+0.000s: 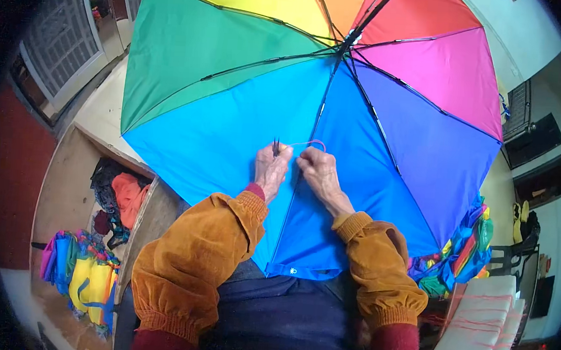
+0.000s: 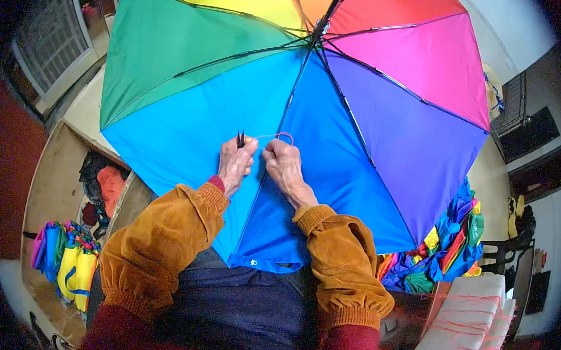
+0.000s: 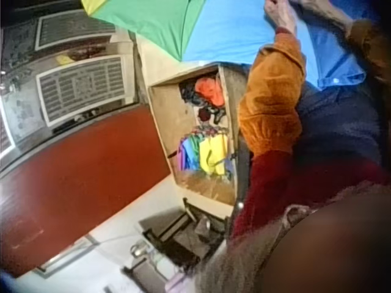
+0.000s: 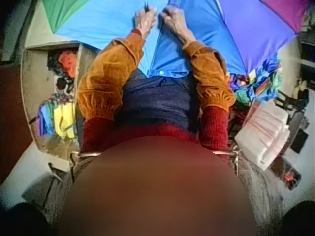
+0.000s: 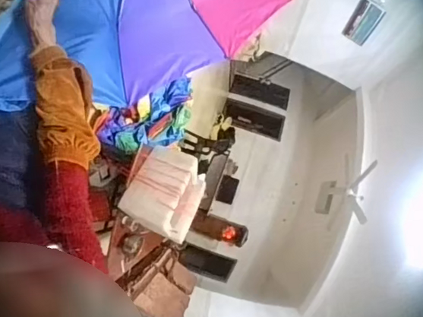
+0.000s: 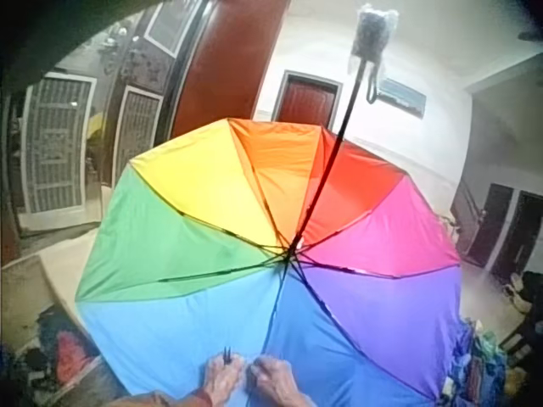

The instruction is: Assembling a rainbow umbrella by sewing the fabric cover to the metal frame ribs.

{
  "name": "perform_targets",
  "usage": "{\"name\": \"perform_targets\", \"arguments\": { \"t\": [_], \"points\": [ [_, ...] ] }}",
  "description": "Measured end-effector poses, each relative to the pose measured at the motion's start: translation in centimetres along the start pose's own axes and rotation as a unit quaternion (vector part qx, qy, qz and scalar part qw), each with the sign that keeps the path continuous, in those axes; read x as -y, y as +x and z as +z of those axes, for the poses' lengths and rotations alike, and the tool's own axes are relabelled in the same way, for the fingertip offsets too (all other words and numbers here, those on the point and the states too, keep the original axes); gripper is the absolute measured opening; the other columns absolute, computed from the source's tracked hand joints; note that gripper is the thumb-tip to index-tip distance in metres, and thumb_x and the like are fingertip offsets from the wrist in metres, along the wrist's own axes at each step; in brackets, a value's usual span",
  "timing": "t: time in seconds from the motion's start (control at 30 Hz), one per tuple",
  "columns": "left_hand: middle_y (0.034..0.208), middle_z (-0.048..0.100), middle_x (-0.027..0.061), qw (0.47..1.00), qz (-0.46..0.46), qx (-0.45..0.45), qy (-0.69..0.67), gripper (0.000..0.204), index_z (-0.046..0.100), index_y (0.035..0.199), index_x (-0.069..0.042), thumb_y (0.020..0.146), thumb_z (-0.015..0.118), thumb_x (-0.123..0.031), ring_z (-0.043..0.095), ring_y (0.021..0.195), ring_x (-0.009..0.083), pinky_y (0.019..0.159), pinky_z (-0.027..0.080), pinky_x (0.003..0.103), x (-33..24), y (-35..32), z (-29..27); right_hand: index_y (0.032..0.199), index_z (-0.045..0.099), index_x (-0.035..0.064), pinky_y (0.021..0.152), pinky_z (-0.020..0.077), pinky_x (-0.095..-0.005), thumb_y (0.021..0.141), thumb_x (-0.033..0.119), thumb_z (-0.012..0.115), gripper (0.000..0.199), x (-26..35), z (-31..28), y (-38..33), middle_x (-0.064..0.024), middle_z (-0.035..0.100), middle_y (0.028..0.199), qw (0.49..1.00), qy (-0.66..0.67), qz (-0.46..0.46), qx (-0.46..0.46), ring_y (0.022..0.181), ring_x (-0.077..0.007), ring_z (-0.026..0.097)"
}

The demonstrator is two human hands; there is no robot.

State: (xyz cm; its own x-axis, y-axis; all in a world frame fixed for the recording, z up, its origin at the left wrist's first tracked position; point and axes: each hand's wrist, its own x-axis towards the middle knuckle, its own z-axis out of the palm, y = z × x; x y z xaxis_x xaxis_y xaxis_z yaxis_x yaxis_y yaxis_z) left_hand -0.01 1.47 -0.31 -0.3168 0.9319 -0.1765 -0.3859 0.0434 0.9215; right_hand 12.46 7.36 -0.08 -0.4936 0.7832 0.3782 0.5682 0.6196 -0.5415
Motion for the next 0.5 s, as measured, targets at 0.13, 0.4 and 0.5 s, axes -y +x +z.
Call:
{"name": "perform_targets", "arguments": {
  "t": [0.13,0.4,0.5],
  "points": [
    [0.067,0.049,-0.0027,0.999,-0.01,-0.041,0.007,0.017,0.052,0.081,-0.009,0.084,0.06,-0.024,0.042,0.052,0.003,0.038,0.03,0.018,1.2,1.0,-0.1,0.069,0.056,-0.0015,0.051,0.0452,-0.0403,0.078,0.011,0.056,0.015,1.8,-1.1,0.5,-0.0167,0.06,0.066,0.99,0.13,0.043,-0.023,0.054,-0.0286,0.059],
    [0.066,0.05,-0.0013,0.998,-0.054,0.035,0.026,0.016,0.054,0.083,-0.009,0.083,0.06,-0.023,0.043,0.051,0.0046,0.038,0.032,0.018,0.4,1.2,0.0,0.085,0.053,0.0047,0.042,0.0449,-0.0258,0.088,0.017,0.054,0.013,1.0,-6.5,3.2,-0.006,0.058,0.067,0.85,0.449,0.255,-0.108,0.046,-0.0112,0.051],
    [0.065,0.049,-0.002,0.994,-0.046,0.06,0.083,0.014,0.054,0.082,-0.009,0.082,0.06,-0.022,0.042,0.051,0.0045,0.038,0.031,0.018,0.3,1.3,-0.2,0.088,0.052,0.0046,0.04,0.0456,-0.0256,0.09,0.018,0.053,0.014,1.4,-8.3,4.4,-0.0047,0.055,0.064,0.825,0.493,0.255,-0.106,0.045,-0.01,0.049]
  ]
}}
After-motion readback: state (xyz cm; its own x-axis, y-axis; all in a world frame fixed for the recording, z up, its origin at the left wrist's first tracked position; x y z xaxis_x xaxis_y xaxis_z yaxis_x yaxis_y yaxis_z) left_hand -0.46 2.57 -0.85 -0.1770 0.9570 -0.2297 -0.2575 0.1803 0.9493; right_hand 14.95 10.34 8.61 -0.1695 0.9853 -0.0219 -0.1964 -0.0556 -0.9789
